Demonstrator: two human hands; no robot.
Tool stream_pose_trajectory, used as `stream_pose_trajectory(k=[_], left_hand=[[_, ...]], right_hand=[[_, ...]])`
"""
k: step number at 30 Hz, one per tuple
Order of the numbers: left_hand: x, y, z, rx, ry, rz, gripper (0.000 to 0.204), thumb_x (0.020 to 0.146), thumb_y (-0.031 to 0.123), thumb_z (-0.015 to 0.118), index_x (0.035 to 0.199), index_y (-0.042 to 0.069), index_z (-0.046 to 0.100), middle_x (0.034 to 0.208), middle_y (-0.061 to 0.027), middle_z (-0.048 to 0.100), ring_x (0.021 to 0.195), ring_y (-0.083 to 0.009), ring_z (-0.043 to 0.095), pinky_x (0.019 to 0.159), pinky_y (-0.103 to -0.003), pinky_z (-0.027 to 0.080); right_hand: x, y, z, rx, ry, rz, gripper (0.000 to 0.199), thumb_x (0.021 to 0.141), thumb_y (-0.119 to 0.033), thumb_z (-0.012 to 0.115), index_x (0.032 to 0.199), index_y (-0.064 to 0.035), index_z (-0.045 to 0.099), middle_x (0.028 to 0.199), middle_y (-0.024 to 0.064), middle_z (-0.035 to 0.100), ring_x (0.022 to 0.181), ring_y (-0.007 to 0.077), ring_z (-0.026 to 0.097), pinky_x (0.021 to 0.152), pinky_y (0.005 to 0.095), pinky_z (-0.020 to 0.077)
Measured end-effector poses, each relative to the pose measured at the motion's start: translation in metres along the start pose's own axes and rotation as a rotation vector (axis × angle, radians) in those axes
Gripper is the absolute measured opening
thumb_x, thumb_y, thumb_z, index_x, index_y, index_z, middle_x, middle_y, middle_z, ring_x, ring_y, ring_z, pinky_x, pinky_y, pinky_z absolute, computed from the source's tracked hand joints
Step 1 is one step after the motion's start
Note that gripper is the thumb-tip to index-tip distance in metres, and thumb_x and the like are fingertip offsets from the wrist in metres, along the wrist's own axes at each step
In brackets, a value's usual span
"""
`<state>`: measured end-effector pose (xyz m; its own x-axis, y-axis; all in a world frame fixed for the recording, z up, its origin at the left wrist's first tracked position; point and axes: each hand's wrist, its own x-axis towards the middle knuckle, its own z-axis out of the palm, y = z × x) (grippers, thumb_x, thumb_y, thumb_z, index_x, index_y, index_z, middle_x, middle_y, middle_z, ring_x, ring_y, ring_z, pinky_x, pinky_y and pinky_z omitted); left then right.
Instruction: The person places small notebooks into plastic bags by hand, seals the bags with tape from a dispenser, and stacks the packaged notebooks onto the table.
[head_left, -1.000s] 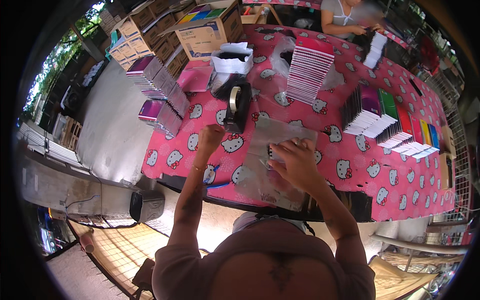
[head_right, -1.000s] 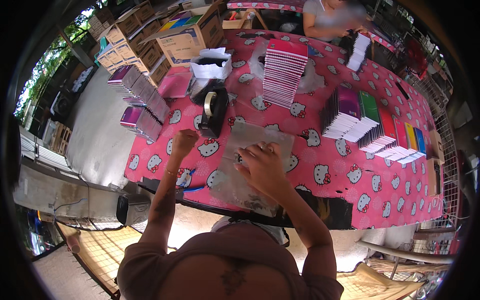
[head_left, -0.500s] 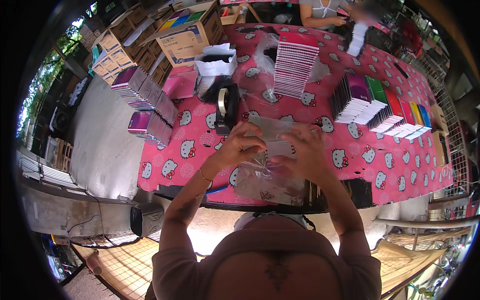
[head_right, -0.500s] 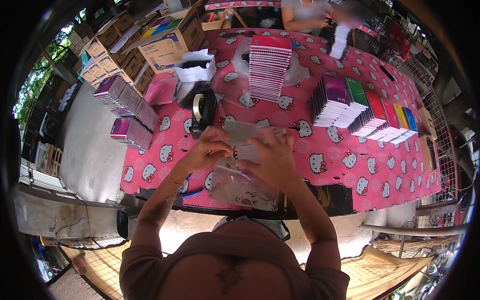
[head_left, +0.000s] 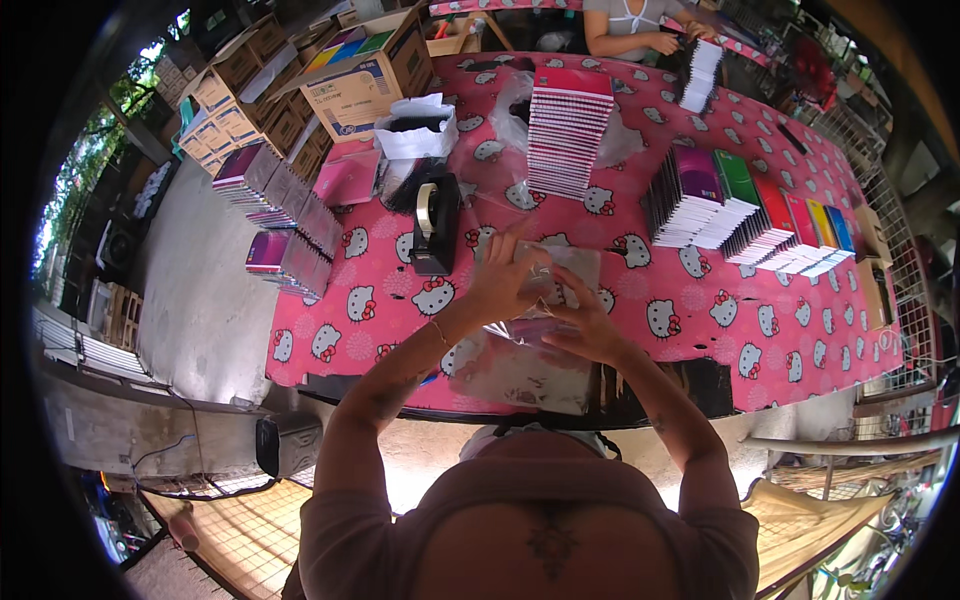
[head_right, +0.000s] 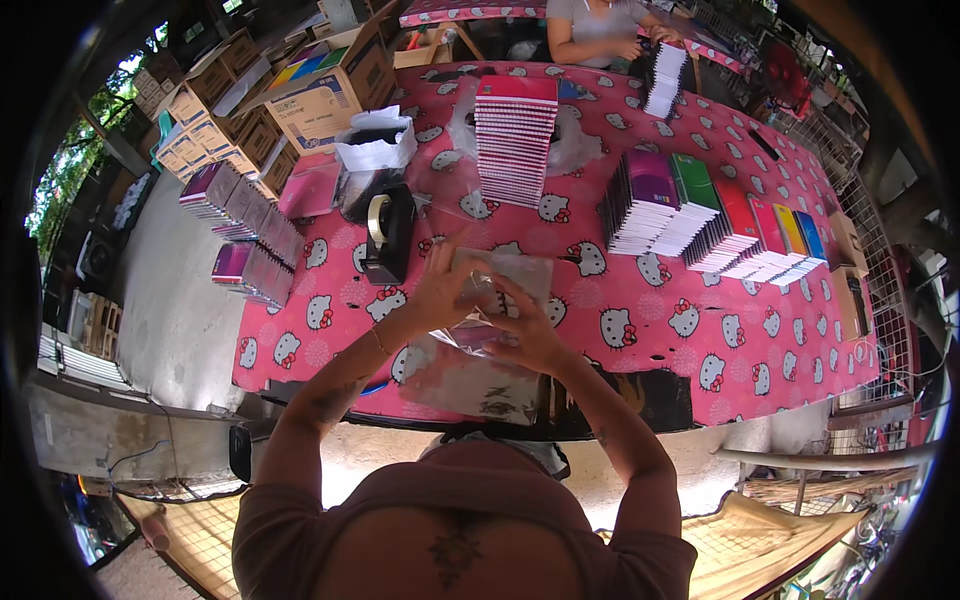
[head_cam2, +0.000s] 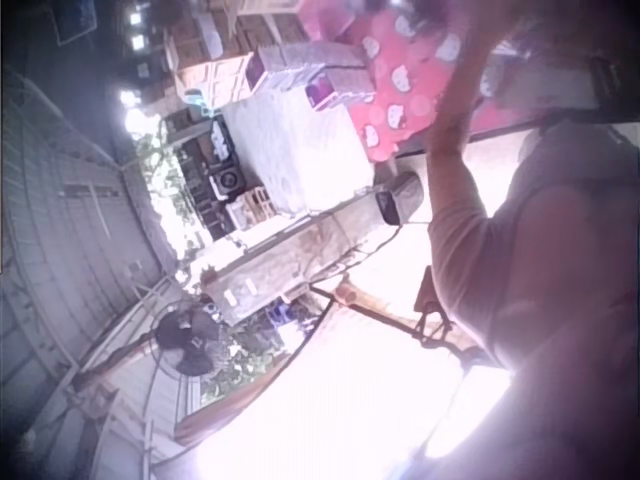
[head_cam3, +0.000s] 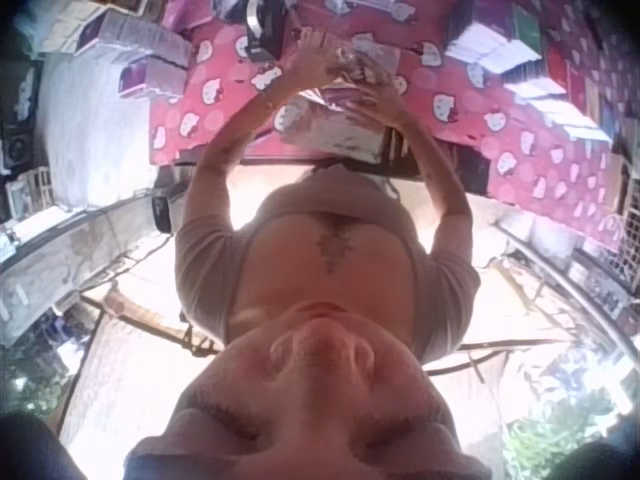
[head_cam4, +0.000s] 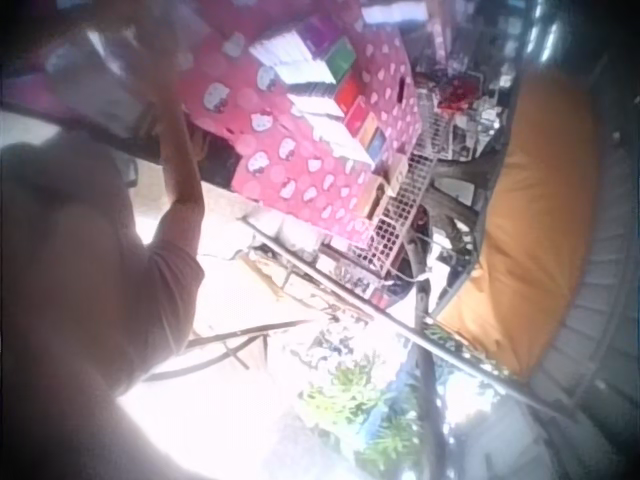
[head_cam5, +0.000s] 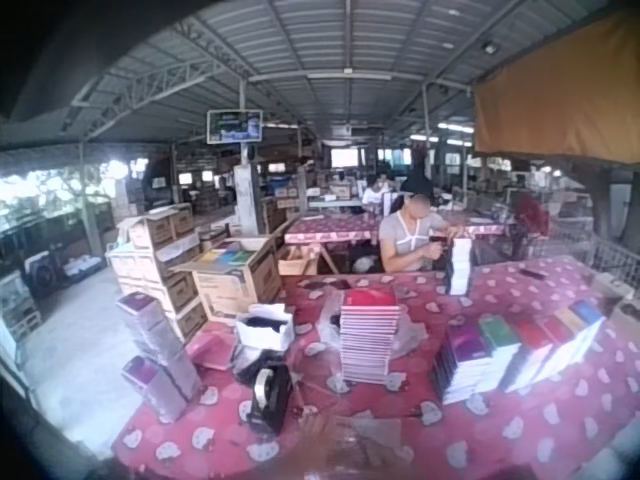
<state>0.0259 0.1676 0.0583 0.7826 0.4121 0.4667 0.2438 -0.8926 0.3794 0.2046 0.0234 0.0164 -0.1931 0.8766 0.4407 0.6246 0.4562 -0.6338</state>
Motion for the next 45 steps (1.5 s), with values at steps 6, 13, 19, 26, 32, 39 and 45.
stream_pose_trajectory(k=[6, 13, 19, 26, 32, 39, 45], left_hand=[[-0.043, -0.017, -0.007, -0.875, 0.344, -0.476, 0.071, 0.087, 0.019, 0.075, 0.147, 0.006, 0.04, 0.135, -0.0164, 0.051, 0.122, -0.0282, 0.052, 0.105, -0.041, 0.043], [-0.255, -0.054, -0.04, 0.371, -0.074, -0.698, 0.037, 0.089, 0.015, 0.065, 0.125, 0.009, 0.059, 0.104, -0.0181, 0.064, 0.095, -0.038, 0.063, 0.086, -0.051, 0.05], [-0.242, -0.024, -0.05, 0.153, 0.244, -0.746, 0.026, 0.092, 0.005, 0.059, 0.117, 0.009, 0.064, 0.094, -0.0119, 0.062, 0.086, -0.0331, 0.063, 0.073, -0.046, 0.05], [-0.168, 0.021, -0.035, 0.099, 0.05, -0.334, 0.036, 0.089, 0.005, 0.067, 0.124, 0.011, 0.067, 0.099, -0.0105, 0.061, 0.082, -0.0289, 0.062, 0.07, -0.039, 0.053], [-0.196, 0.004, -0.002, 0.208, 0.132, -0.475, 0.041, 0.086, 0.013, 0.07, 0.126, 0.008, 0.064, 0.109, -0.0149, 0.062, 0.099, -0.0369, 0.06, 0.082, -0.046, 0.051], [-0.074, 0.011, -0.014, -0.695, 0.229, -0.568, 0.058, 0.088, 0.023, 0.074, 0.139, 0.004, 0.055, 0.124, -0.0154, 0.063, 0.117, -0.029, 0.061, 0.098, -0.039, 0.048], [-0.033, -0.028, 0.002, -1.068, -0.186, -0.61, 0.052, 0.092, 0.021, 0.072, 0.138, 0.0, 0.057, 0.122, -0.0076, 0.065, 0.117, -0.0163, 0.058, 0.1, -0.031, 0.045]], right_hand=[[-0.021, 0.018, 0.021, 0.57, 0.542, 0.382, 0.041, 0.094, -0.037, 0.067, 0.126, -0.011, 0.067, 0.153, 0.0208, 0.037, 0.137, 0.0358, 0.043, 0.112, 0.0475, 0.035], [-0.052, -0.027, 0.014, 0.091, -0.614, 0.516, 0.041, 0.091, -0.047, 0.066, 0.105, -0.009, 0.07, 0.139, 0.0162, 0.056, 0.125, 0.0307, 0.055, 0.103, 0.0492, 0.0383], [-0.031, -0.029, 0.081, 0.039, -0.403, -0.175, 0.032, 0.083, -0.043, 0.073, 0.089, -0.011, 0.071, 0.146, 0.0129, 0.051, 0.129, 0.0298, 0.051, 0.1, 0.0471, 0.0401], [-0.04, -0.051, 0.139, -0.063, -0.519, -0.303, 0.031, 0.086, -0.038, 0.07, 0.1, -0.0106, 0.069, 0.143, 0.0119, 0.054, 0.128, 0.0283, 0.052, 0.104, 0.0545, 0.0357], [-0.032, -0.074, 0.089, 0.169, -0.512, -0.038, 0.029, 0.093, -0.032, 0.063, 0.109, -0.0088, 0.068, 0.116, 0.0102, 0.066, 0.121, 0.0288, 0.058, 0.103, 0.0474, 0.0419], [0.028, 0.02, -0.007, 0.375, 0.495, 0.46, 0.034, 0.092, -0.014, 0.069, 0.124, -0.0046, 0.063, 0.107, 0.0084, 0.067, 0.107, 0.0196, 0.063, 0.091, 0.0326, 0.0521], [0.07, 0.027, -0.009, 0.519, -0.126, 0.543, 0.05, 0.094, -0.024, 0.072, 0.135, -0.0018, 0.055, 0.123, 0.0098, 0.065, 0.107, 0.0155, 0.063, 0.088, 0.0296, 0.0515]])
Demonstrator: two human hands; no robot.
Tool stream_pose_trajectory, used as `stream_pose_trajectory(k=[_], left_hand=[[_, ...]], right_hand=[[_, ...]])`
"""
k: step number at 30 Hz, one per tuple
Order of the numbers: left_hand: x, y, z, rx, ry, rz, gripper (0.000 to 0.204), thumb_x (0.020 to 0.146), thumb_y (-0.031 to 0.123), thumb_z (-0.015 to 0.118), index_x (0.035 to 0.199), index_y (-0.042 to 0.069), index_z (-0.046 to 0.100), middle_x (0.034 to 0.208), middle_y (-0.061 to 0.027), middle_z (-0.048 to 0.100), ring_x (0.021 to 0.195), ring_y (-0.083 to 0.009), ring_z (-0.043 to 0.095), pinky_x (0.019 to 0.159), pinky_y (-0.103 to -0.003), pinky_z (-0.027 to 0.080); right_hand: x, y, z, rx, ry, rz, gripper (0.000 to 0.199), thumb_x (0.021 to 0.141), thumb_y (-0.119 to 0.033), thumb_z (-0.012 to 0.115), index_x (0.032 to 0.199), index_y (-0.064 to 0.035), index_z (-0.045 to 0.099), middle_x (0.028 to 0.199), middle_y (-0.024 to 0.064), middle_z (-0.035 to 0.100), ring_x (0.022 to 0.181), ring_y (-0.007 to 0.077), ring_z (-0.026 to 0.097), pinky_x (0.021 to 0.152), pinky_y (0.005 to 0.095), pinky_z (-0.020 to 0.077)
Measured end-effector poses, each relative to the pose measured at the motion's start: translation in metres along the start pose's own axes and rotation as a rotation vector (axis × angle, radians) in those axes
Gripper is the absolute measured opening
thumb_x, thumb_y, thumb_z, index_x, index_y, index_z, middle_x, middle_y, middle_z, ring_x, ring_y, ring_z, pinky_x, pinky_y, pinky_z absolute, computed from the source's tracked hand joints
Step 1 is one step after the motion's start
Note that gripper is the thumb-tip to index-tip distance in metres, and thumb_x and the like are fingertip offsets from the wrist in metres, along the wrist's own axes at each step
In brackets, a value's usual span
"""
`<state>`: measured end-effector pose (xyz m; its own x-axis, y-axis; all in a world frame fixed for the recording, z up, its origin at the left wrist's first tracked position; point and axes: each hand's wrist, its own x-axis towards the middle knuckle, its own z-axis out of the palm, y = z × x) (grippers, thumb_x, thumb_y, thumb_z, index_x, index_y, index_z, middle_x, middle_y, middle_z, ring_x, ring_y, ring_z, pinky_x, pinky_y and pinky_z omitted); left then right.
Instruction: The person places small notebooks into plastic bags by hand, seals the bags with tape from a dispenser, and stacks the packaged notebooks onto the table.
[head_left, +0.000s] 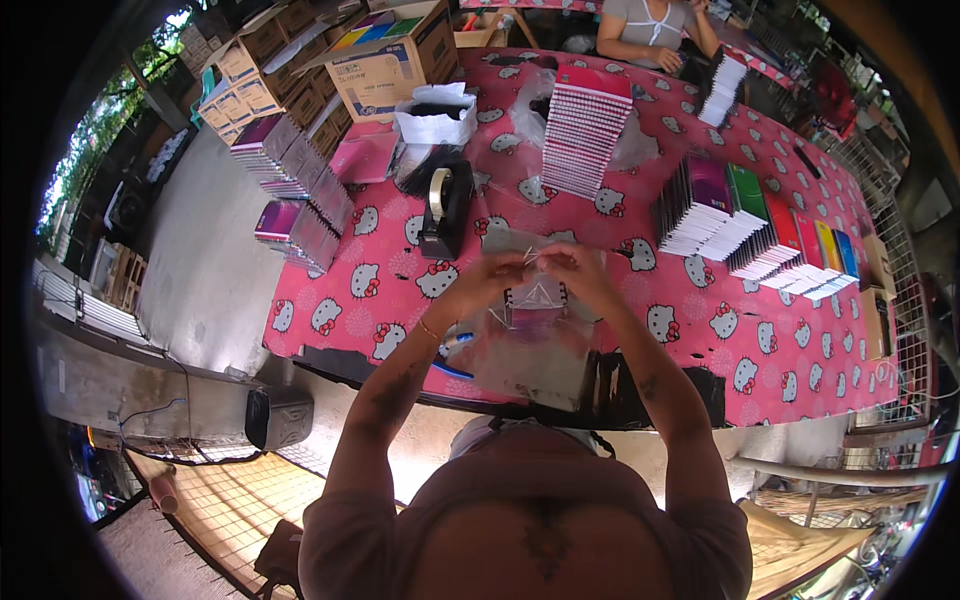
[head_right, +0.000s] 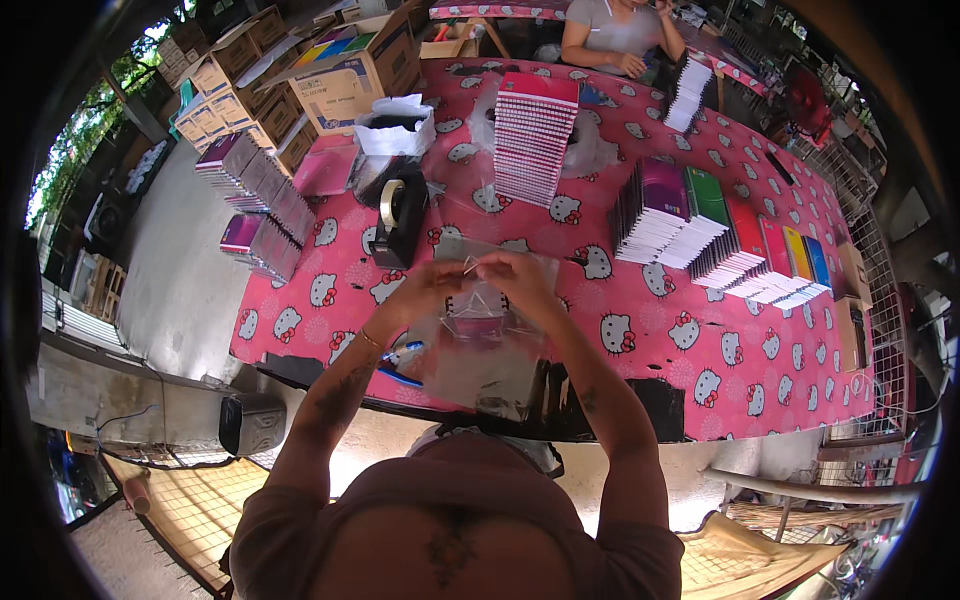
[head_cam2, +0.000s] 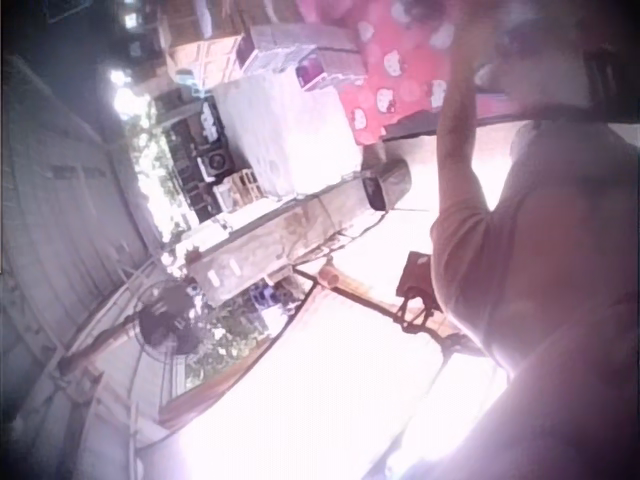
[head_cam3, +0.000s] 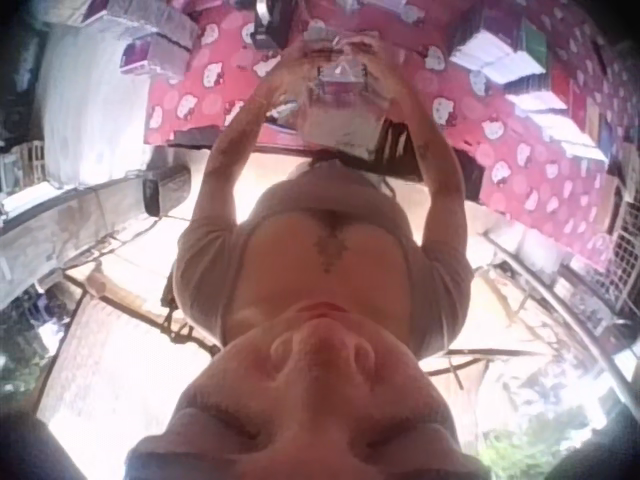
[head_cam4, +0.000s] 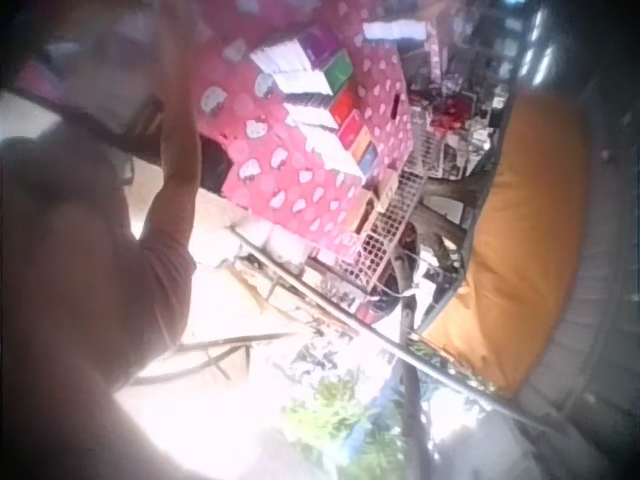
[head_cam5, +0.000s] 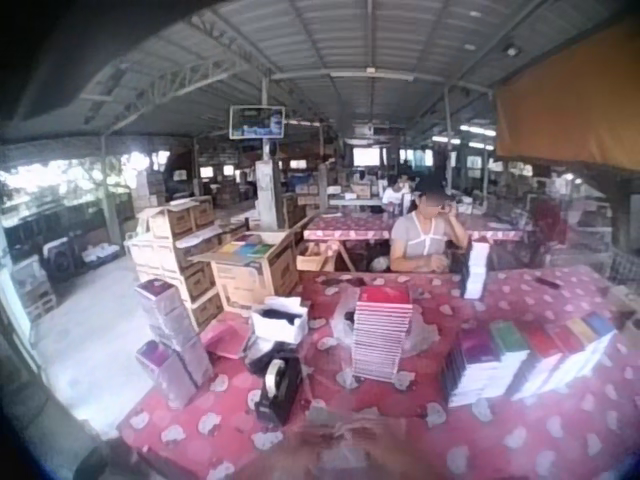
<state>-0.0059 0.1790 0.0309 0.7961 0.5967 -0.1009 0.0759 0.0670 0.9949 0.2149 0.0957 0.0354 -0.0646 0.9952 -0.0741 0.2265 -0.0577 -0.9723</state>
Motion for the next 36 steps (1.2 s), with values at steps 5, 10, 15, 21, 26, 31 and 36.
stream_pose_trajectory(k=[5, 10, 15, 21, 26, 31, 36], left_hand=[[0.002, -0.011, -0.007, 0.023, -0.052, -0.051, 0.043, 0.095, 0.02, 0.07, 0.133, 0.0, 0.062, 0.115, -0.0029, 0.068, 0.1, -0.0114, 0.06, 0.091, -0.029, 0.047], [-0.02, -0.001, -0.001, 0.307, -0.02, 0.132, 0.045, 0.096, 0.025, 0.069, 0.134, 0.001, 0.061, 0.127, -0.0106, 0.066, 0.118, -0.0167, 0.059, 0.102, -0.033, 0.046], [-0.058, 0.03, 0.025, 1.121, 0.111, 0.616, 0.046, 0.085, 0.022, 0.076, 0.126, 0.004, 0.065, 0.136, -0.0155, 0.06, 0.13, -0.0282, 0.056, 0.108, -0.039, 0.045], [-0.054, 0.017, 0.029, 0.999, 0.118, 0.57, 0.034, 0.076, 0.014, 0.079, 0.108, 0.006, 0.07, 0.12, -0.0108, 0.066, 0.106, -0.0272, 0.064, 0.089, -0.041, 0.051], [-0.031, 0.033, 0.037, 0.746, 0.235, 0.402, 0.017, 0.079, 0.012, 0.074, 0.096, 0.007, 0.072, 0.078, -0.0086, 0.07, 0.079, -0.0307, 0.068, 0.078, -0.04, 0.054], [-0.02, 0.027, 0.05, 0.997, 0.39, 0.258, 0.014, 0.078, 0.014, 0.075, 0.089, 0.008, 0.07, 0.073, -0.0113, 0.069, 0.076, -0.0302, 0.07, 0.071, -0.041, 0.056], [-0.013, 0.021, 0.054, 1.065, 0.437, 0.345, 0.027, 0.079, 0.019, 0.076, 0.101, 0.007, 0.067, 0.082, -0.0147, 0.067, 0.078, -0.0309, 0.067, 0.07, -0.042, 0.055]], right_hand=[[-0.012, 0.008, 0.006, 0.142, 0.01, -0.028, 0.052, 0.094, -0.028, 0.072, 0.135, -0.0011, 0.055, 0.122, 0.008, 0.066, 0.105, 0.0128, 0.063, 0.089, 0.0282, 0.0506], [-0.031, 0.015, -0.004, -0.078, -0.017, -0.2, 0.051, 0.088, -0.024, 0.076, 0.131, -0.0021, 0.059, 0.126, 0.0083, 0.063, 0.115, 0.0187, 0.059, 0.096, 0.0352, 0.0485], [-0.058, -0.018, 0.007, -0.779, 0.072, -0.648, 0.046, 0.076, -0.017, 0.081, 0.119, -0.0057, 0.067, 0.126, 0.0111, 0.06, 0.121, 0.0306, 0.055, 0.101, 0.0435, 0.0457], [-0.063, -0.016, 0.02, -0.568, 0.103, -0.53, 0.031, 0.077, -0.01, 0.077, 0.106, -0.0053, 0.068, 0.109, 0.0105, 0.064, 0.102, 0.031, 0.06, 0.088, 0.0441, 0.0486], [-0.056, -0.023, 0.024, -0.473, 0.151, -0.377, 0.037, 0.078, -0.008, 0.076, 0.112, -0.0034, 0.062, 0.101, 0.0125, 0.066, 0.089, 0.0319, 0.064, 0.081, 0.0442, 0.0499], [-0.049, -0.015, 0.033, -0.632, 0.268, -0.35, 0.053, 0.077, -0.007, 0.076, 0.125, -0.006, 0.053, 0.107, 0.0165, 0.063, 0.091, 0.0346, 0.063, 0.077, 0.0441, 0.0506], [-0.041, 0.007, 0.022, -0.253, 0.347, -0.166, 0.062, 0.075, -0.012, 0.082, 0.129, -0.0093, 0.051, 0.118, 0.0142, 0.055, 0.098, 0.0282, 0.062, 0.081, 0.0403, 0.0527]])
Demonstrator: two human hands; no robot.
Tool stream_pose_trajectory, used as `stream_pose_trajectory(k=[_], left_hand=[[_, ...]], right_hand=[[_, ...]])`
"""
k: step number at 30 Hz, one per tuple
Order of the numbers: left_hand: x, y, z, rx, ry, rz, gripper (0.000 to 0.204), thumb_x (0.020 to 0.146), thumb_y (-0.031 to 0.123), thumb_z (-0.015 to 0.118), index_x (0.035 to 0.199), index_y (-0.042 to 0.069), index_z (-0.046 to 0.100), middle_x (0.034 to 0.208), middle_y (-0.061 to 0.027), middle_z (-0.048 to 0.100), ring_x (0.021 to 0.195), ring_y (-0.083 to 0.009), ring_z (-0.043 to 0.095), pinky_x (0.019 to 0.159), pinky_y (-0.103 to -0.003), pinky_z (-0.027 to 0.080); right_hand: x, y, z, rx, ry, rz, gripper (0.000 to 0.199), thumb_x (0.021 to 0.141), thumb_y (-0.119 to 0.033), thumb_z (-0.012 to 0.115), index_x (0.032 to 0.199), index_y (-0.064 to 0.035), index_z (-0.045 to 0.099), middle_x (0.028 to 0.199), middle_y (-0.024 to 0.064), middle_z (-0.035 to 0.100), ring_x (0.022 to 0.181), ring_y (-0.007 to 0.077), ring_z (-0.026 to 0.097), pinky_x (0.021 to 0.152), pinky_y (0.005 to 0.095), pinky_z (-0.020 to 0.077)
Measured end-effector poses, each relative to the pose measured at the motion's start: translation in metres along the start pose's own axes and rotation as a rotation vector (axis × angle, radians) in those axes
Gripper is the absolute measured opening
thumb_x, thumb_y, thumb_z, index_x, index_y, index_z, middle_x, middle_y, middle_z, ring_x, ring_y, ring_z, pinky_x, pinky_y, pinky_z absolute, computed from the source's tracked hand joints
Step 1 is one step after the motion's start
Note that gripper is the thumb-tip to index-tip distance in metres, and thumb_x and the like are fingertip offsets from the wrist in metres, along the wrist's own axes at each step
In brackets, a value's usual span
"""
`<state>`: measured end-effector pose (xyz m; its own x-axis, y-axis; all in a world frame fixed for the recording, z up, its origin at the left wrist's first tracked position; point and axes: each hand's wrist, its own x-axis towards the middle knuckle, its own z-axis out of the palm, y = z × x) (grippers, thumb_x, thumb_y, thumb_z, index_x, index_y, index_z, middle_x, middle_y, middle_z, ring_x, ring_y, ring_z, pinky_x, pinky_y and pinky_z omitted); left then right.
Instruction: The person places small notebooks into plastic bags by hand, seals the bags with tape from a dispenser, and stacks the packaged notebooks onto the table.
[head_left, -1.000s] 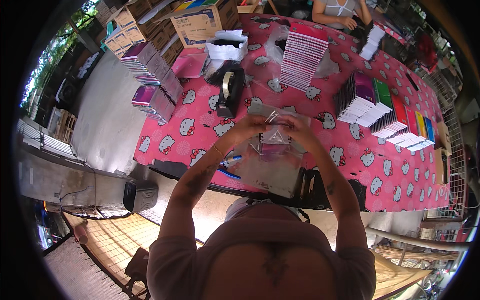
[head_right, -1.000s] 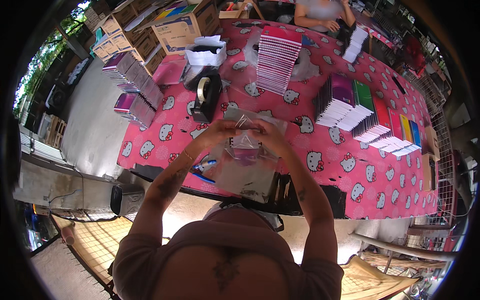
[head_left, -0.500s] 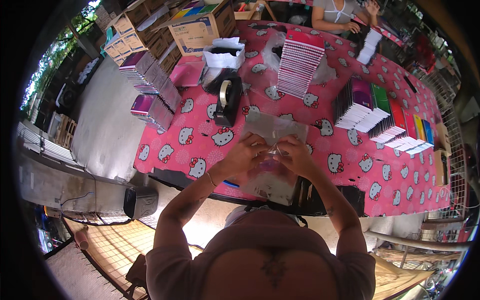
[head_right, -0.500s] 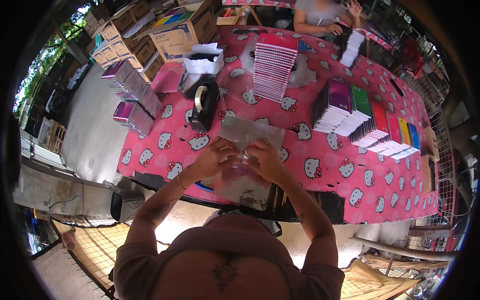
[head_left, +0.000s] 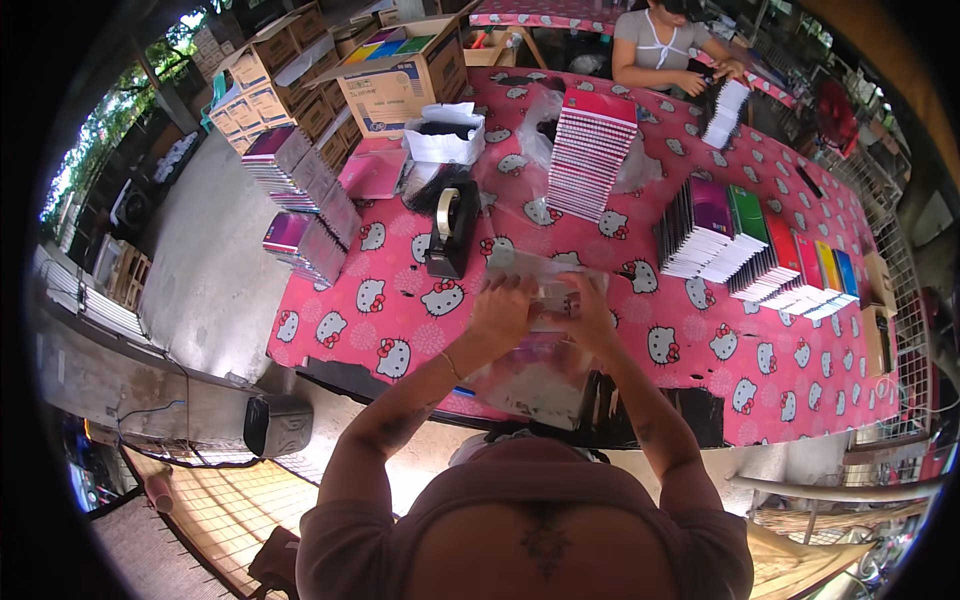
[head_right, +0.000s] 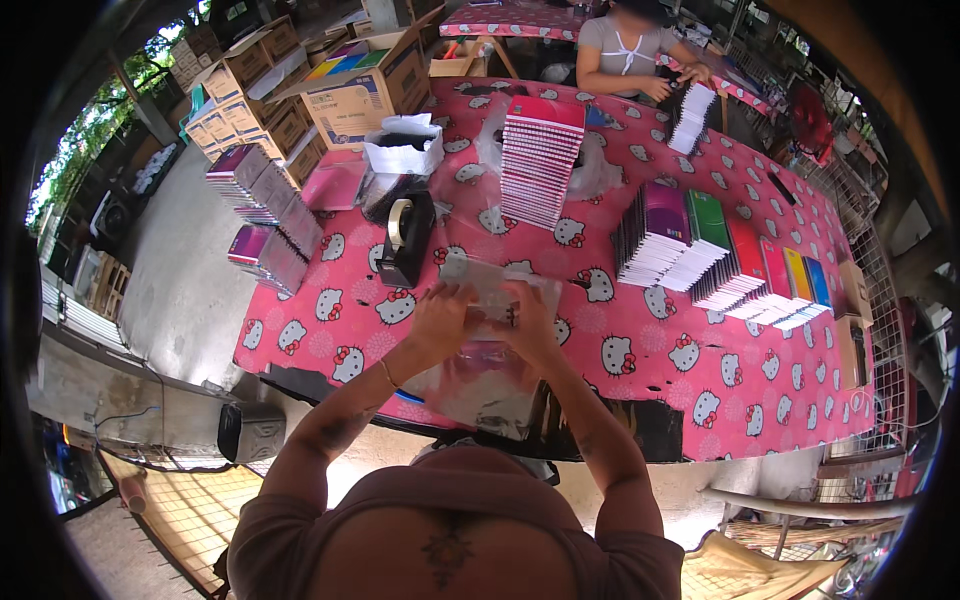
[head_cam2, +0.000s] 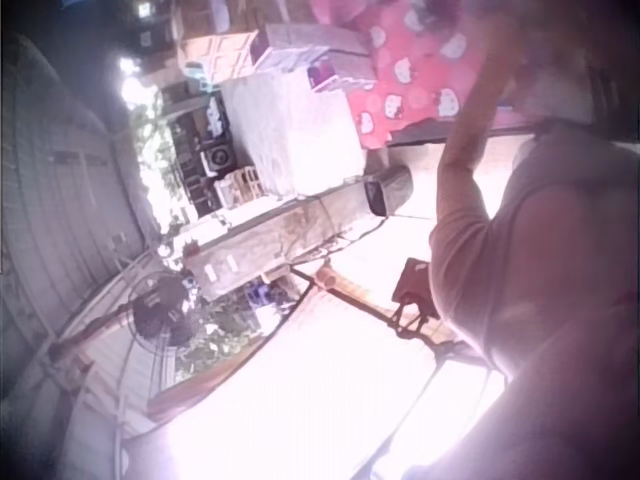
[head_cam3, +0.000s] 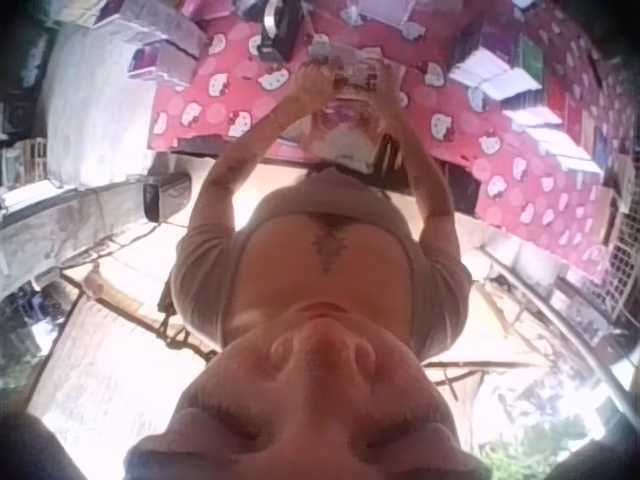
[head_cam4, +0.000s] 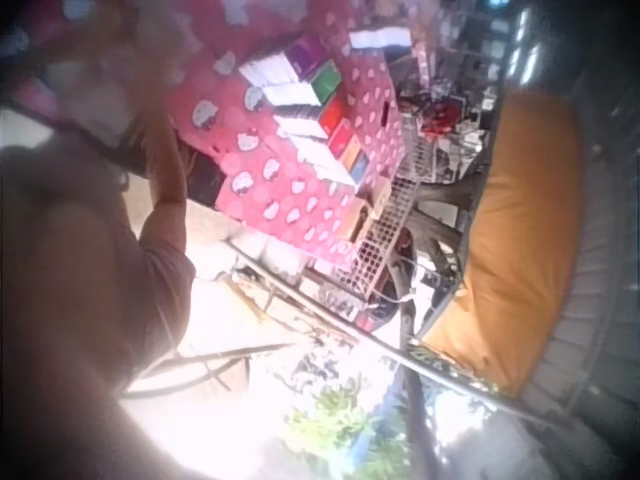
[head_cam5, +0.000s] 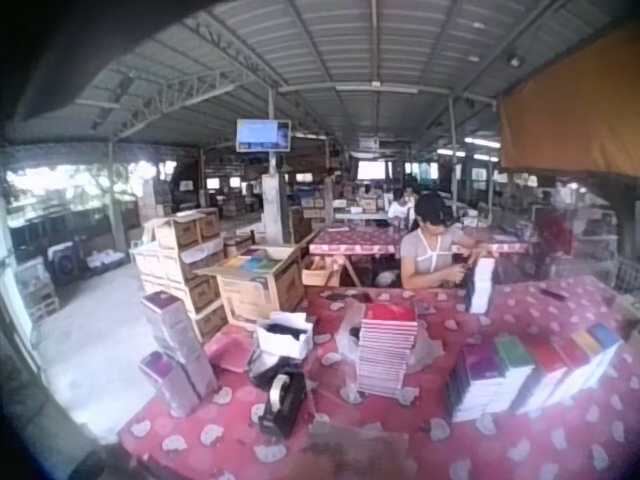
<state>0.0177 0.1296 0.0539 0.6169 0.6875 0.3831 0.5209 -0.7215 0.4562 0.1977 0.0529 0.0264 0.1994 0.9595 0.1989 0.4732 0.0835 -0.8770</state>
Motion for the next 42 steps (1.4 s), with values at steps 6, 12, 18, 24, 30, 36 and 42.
stream_pose_trajectory(k=[6, 12, 18, 24, 30, 36, 42], left_hand=[[0.006, -0.136, -0.003, 0.318, 0.678, -0.286, 0.043, 0.087, 0.032, 0.075, 0.115, 0.002, 0.064, 0.091, -0.0123, 0.064, 0.077, -0.0278, 0.062, 0.07, -0.041, 0.051], [0.013, -0.193, -0.028, -0.837, 0.197, -0.885, 0.021, 0.086, 0.019, 0.074, 0.097, 0.001, 0.073, 0.076, -0.0033, 0.065, 0.072, -0.0137, 0.059, 0.07, -0.03, 0.048], [-0.046, -0.189, -0.003, -1.375, 0.333, -0.802, 0.013, 0.087, 0.014, 0.068, 0.092, 0.004, 0.075, 0.079, -0.0061, 0.07, 0.066, -0.0193, 0.066, 0.057, -0.034, 0.05], [0.017, -0.159, -0.056, 0.491, 0.109, -0.342, 0.02, 0.081, 0.022, 0.067, 0.082, 0.003, 0.073, 0.074, -0.0188, 0.071, 0.071, -0.0387, 0.071, 0.059, -0.043, 0.055], [0.004, -0.16, -0.045, -0.647, 0.328, -0.702, 0.019, 0.085, 0.02, 0.072, 0.087, 0.0, 0.071, 0.069, -0.0075, 0.067, 0.06, -0.016, 0.064, 0.052, -0.029, 0.048], [-0.039, -0.19, -0.012, -0.857, 0.381, -0.822, 0.017, 0.085, 0.017, 0.073, 0.082, 0.001, 0.069, 0.069, -0.0056, 0.067, 0.063, -0.0082, 0.062, 0.053, -0.024, 0.046], [0.032, -0.101, -0.077, 0.143, -0.174, -0.109, 0.011, 0.082, 0.016, 0.071, 0.081, 0.006, 0.07, 0.074, -0.0115, 0.071, 0.068, -0.0323, 0.07, 0.065, -0.042, 0.058]], right_hand=[[-0.006, 0.018, 0.012, 0.463, 0.007, 0.246, 0.063, 0.076, -0.013, 0.085, 0.131, -0.0104, 0.052, 0.115, 0.0063, 0.052, 0.102, 0.0179, 0.055, 0.083, 0.0329, 0.0514], [-0.001, 0.021, 0.028, 0.374, 0.082, 0.268, 0.055, 0.076, -0.008, 0.081, 0.125, -0.0085, 0.056, 0.112, 0.0077, 0.051, 0.102, 0.0197, 0.054, 0.085, 0.0334, 0.0513], [-0.001, 0.02, 0.038, 0.352, 0.122, 0.204, 0.055, 0.074, -0.007, 0.079, 0.124, -0.0078, 0.056, 0.116, 0.0089, 0.049, 0.103, 0.0206, 0.053, 0.085, 0.0335, 0.0515], [-0.005, 0.033, 0.03, 0.431, 0.122, 0.305, 0.057, 0.074, -0.007, 0.079, 0.125, -0.0068, 0.056, 0.118, 0.0093, 0.049, 0.103, 0.0206, 0.052, 0.086, 0.0335, 0.0513], [-0.008, 0.035, 0.04, 0.499, 0.164, 0.274, 0.058, 0.074, -0.005, 0.08, 0.126, -0.0066, 0.055, 0.119, 0.0091, 0.048, 0.105, 0.0205, 0.051, 0.087, 0.0336, 0.0511], [-0.006, 0.015, 0.039, 0.572, 0.123, 0.339, 0.059, 0.076, -0.004, 0.078, 0.13, -0.0073, 0.054, 0.123, 0.0089, 0.047, 0.11, 0.0207, 0.051, 0.09, 0.0342, 0.0505], [-0.017, 0.032, 0.032, 0.397, 0.238, 0.233, 0.06, 0.078, -0.005, 0.078, 0.132, -0.0078, 0.053, 0.124, 0.0096, 0.047, 0.109, 0.0202, 0.052, 0.093, 0.0333, 0.0474]])
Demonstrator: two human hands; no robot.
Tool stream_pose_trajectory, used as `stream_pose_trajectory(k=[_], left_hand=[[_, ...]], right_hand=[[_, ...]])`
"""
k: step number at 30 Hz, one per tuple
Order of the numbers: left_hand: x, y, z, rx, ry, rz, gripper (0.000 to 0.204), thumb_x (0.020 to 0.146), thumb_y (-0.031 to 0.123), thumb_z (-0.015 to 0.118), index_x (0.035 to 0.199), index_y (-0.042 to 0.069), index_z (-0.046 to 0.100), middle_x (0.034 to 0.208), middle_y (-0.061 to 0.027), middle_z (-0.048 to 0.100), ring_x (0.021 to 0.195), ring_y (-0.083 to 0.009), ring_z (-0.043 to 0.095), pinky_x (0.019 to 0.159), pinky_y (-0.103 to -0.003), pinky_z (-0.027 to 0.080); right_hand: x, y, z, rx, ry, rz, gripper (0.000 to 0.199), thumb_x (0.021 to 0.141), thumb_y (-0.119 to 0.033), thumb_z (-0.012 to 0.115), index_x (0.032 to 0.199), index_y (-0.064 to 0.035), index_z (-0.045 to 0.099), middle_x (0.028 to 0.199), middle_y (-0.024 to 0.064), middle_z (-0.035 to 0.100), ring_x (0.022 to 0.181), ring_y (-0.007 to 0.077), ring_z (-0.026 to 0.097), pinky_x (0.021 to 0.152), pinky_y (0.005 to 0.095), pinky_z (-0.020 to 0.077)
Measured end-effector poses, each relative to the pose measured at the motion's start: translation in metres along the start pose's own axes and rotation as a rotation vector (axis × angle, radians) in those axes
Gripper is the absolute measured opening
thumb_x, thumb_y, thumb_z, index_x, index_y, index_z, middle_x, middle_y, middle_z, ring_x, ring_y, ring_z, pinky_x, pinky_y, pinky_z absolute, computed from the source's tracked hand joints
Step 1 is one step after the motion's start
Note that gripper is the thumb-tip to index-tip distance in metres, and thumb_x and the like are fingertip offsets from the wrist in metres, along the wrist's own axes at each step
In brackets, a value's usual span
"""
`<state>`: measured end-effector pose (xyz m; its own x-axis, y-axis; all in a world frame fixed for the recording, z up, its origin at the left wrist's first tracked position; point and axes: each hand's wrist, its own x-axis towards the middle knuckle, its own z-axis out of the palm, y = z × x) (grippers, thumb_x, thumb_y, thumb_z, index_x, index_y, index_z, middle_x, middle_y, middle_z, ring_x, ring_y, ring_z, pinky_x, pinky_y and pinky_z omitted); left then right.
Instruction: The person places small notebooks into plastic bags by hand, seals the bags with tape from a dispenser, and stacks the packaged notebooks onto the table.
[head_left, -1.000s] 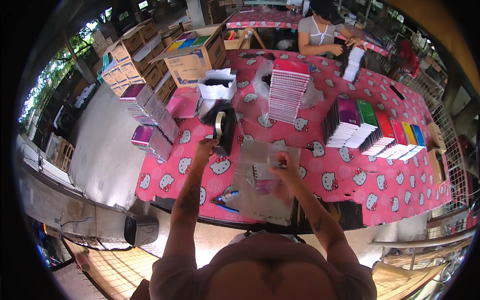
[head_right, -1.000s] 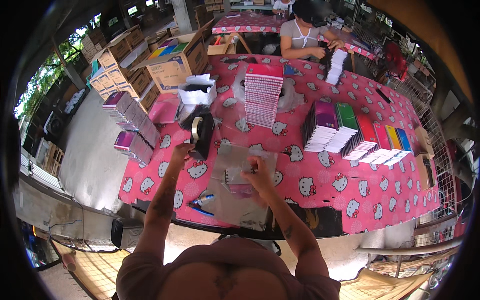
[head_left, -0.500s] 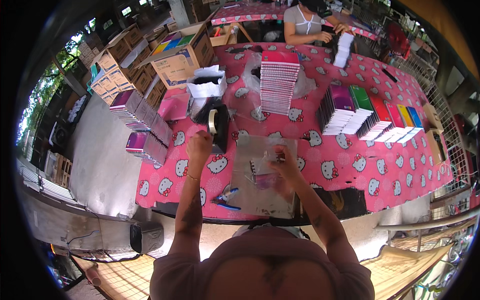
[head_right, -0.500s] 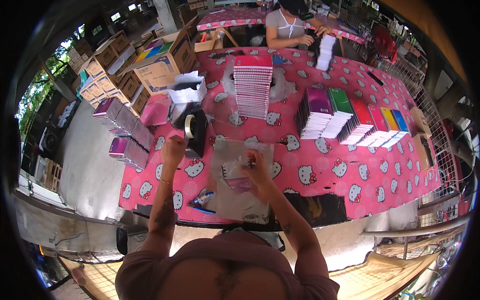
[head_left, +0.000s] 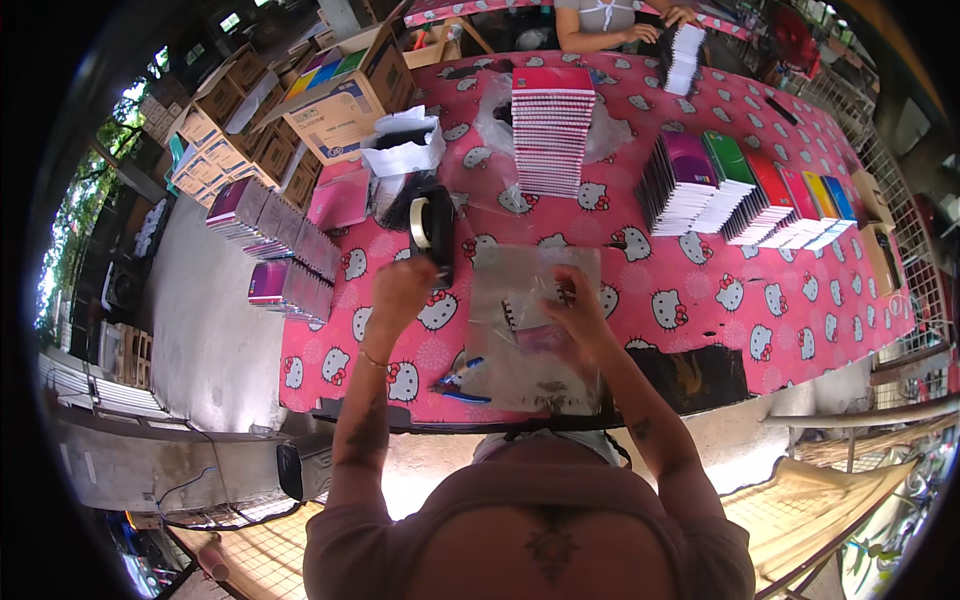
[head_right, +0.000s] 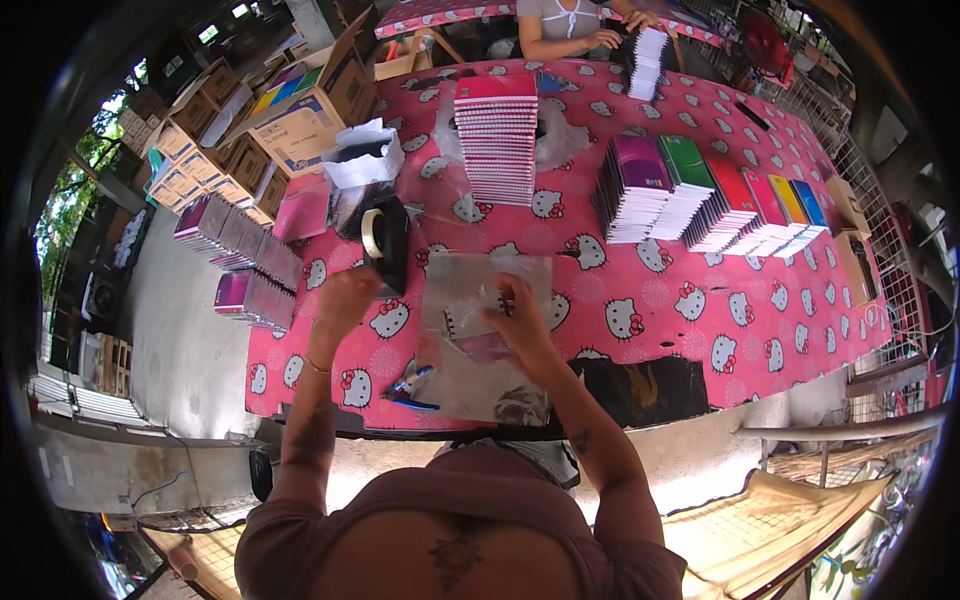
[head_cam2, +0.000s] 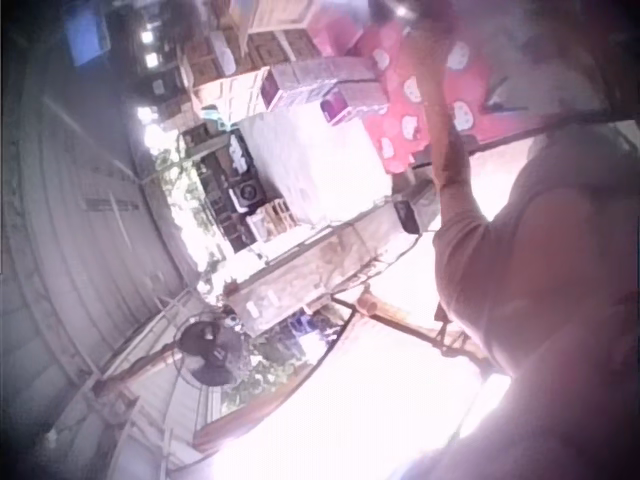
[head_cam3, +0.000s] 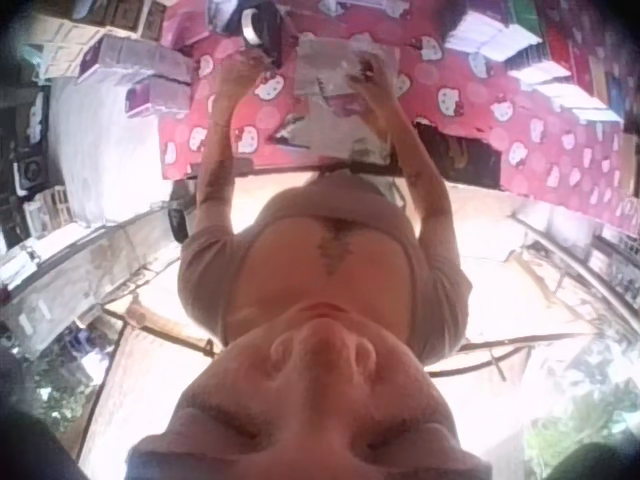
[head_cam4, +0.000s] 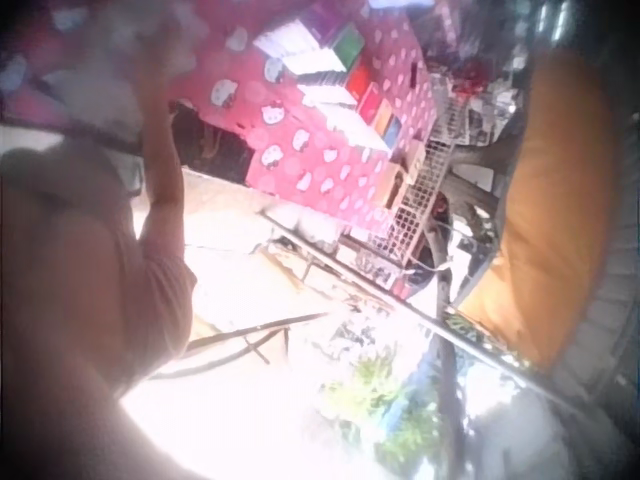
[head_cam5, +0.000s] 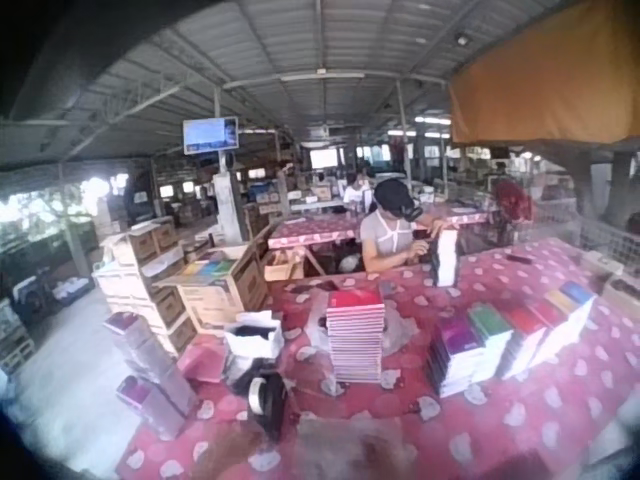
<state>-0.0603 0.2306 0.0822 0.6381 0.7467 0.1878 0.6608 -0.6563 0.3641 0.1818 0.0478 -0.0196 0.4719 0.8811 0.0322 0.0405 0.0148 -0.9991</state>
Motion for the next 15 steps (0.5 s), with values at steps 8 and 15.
stream_pose_trajectory(k=[8, 15], left_hand=[[0.088, 0.091, 0.03, -0.109, -0.857, 0.504, 0.023, 0.082, 0.026, 0.077, 0.085, 0.005, 0.069, 0.082, -0.0086, 0.072, 0.078, -0.0204, 0.07, 0.073, -0.034, 0.053], [0.046, 0.002, 0.11, -0.847, -0.702, 0.089, 0.047, 0.086, 0.041, 0.074, 0.113, 0.003, 0.069, 0.105, -0.0153, 0.07, 0.102, -0.0286, 0.068, 0.083, -0.038, 0.052]], right_hand=[[-0.003, -0.026, 0.002, 0.015, -0.075, 0.034, 0.06, 0.078, -0.004, 0.079, 0.132, -0.0083, 0.053, 0.122, 0.0078, 0.05, 0.106, 0.0186, 0.052, 0.091, 0.0333, 0.0477], [-0.009, -0.019, 0.017, 0.192, -0.077, 0.084, 0.059, 0.082, -0.009, 0.08, 0.133, -0.0084, 0.052, 0.118, 0.006, 0.052, 0.106, 0.0164, 0.052, 0.089, 0.032, 0.0478]])
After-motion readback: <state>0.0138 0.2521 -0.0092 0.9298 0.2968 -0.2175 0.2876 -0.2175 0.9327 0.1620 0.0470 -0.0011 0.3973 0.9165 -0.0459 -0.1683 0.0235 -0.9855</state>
